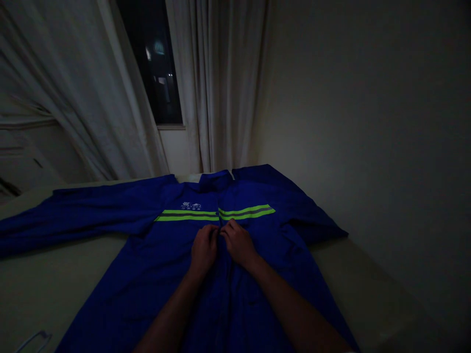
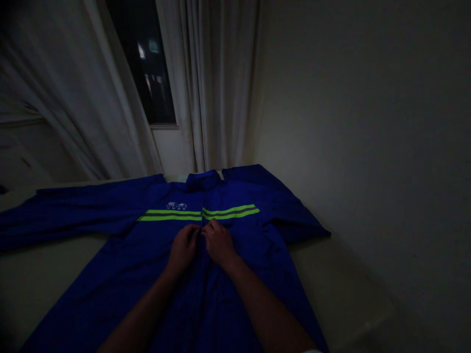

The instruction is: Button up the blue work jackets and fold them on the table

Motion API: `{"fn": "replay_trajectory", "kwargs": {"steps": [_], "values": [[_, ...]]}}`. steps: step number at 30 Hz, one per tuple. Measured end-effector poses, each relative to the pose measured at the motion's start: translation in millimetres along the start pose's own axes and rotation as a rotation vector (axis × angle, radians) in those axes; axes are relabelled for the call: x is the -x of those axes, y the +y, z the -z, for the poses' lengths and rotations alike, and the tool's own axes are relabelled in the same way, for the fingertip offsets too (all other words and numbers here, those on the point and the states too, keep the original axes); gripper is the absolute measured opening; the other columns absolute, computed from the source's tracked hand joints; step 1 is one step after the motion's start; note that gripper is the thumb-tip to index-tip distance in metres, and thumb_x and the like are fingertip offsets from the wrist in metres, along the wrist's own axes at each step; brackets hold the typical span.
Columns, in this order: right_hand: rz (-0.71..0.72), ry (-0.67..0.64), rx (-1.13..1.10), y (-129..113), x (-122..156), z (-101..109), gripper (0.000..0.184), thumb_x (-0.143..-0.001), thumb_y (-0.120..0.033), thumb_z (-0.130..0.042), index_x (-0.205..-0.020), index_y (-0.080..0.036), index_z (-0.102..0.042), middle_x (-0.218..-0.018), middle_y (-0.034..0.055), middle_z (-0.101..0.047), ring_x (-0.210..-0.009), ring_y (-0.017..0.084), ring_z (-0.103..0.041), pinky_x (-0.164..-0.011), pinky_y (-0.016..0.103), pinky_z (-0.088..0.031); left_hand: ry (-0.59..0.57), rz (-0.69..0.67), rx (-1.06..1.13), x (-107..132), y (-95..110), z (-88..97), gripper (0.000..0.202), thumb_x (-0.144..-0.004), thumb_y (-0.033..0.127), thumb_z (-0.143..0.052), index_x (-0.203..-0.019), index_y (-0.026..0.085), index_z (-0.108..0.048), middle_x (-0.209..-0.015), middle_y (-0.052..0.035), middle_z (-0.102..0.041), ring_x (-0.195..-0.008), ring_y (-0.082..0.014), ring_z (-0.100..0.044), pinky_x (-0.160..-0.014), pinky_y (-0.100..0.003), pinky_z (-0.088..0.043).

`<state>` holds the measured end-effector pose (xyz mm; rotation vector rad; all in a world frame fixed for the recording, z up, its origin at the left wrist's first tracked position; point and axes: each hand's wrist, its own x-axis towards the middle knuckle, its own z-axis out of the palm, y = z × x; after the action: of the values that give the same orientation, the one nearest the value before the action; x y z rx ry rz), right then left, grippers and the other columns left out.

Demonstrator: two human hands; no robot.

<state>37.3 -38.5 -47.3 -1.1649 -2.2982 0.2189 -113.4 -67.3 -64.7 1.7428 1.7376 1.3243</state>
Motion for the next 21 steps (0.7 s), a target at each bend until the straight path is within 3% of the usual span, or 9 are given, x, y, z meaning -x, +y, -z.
{"fn": "replay_trajectory", "kwargs": {"steps": [4,8,15,21], "values": [[-0.075,0.101,-0.106,2,1,-7,0.015,-0.104,-0.018,-0.058,-0.099,-0.022,-0.072,-0.103,0.0049,-0.067,-0.092,0.019,-0.068,-0.083,0.03,-0.054,0.027,-0.062,-0.016,-1,3,0.6,0.025,-0.1,0.033,-0.047,-0.097,0.024,-0.071,-0.097,-0.0074,-0.076,-0.093,-0.0261,-0.068,-0.085,-0.04,-0.049],[-0.128,0.204,-0.238,2,1,-5,0.013,-0.102,-0.023,-0.063,-0.096,-0.022,-0.074,-0.1,0.0049,-0.068,-0.093,0.019,-0.069,-0.087,0.031,-0.055,0.061,-0.037,-0.113,2,7,1.5,0.024,-0.1,0.032,-0.048,-0.101,0.025,-0.071,-0.101,-0.0067,-0.077,-0.098,-0.0282,-0.068,-0.09,-0.045,-0.046],[-0.139,0.159,-0.3,5,-1,-4,0.012,-0.1,-0.021,-0.065,-0.094,-0.022,-0.075,-0.098,0.0048,-0.068,-0.093,0.02,-0.068,-0.087,0.032,-0.054,0.022,-0.079,-0.126,2,11,2.0,0.026,-0.102,0.028,-0.042,-0.101,0.024,-0.068,-0.102,-0.0073,-0.077,-0.1,-0.0264,-0.07,-0.1,-0.047,-0.044],[-0.095,0.122,-0.265,3,-1,-7,0.012,-0.102,-0.019,-0.061,-0.096,-0.021,-0.071,-0.103,0.0049,-0.064,-0.095,0.019,-0.066,-0.089,0.03,-0.053,-0.003,0.008,0.014,-1,10,3.2,0.029,-0.101,0.041,-0.044,-0.1,0.022,-0.067,-0.096,-0.0077,-0.076,-0.088,-0.0257,-0.071,-0.082,-0.038,-0.05]]}}
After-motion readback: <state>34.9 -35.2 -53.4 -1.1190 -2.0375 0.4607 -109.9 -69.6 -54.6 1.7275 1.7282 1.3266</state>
